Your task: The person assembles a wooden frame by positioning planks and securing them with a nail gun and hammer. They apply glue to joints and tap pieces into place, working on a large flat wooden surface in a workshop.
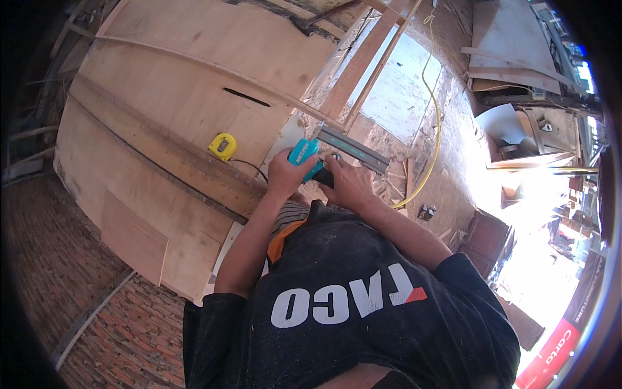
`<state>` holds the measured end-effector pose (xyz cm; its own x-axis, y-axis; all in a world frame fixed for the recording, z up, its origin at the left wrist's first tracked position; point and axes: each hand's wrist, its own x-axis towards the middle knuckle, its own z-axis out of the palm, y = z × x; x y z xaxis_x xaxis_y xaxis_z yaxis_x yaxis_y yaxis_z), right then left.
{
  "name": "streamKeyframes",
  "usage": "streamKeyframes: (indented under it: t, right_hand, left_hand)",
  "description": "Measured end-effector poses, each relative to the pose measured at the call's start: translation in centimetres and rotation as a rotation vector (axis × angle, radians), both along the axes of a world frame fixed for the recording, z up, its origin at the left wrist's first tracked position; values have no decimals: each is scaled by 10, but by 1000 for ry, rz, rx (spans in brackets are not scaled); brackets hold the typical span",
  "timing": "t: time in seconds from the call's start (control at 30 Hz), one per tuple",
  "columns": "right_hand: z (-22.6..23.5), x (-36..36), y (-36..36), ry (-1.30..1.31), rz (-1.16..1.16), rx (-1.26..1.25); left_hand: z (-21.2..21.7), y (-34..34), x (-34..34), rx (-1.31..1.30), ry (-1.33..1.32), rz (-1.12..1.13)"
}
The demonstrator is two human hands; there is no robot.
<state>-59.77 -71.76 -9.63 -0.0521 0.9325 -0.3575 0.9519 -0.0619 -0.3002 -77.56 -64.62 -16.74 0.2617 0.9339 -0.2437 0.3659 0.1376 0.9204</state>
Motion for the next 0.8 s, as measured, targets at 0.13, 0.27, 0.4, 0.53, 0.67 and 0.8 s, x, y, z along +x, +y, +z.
streamKeyframes:
  t: [0.13,0.27,0.4,0.53,0.67,0.8]
  right_hand:
    - [-3,4,-3,19,12,34]
    - [3,3,0,-10,23,8]
    - [4,5,0,-7,32,9]
    - [1,4,-3,-20,38,78]
    - [-7,6,-2,0,20,10]
    - [-11,7,-4,12,26,71]
  left_hand:
    - [-1,-2,3,27,10,-3]
    - [-2,-2,3,17,10,2]
    - [-3,-4,4,14,3,3]
    - [-4,-4,4,10,-6,7]
    - [-4,-3,2,6,8,2]
    - [1,-2,2,11,7,-3]
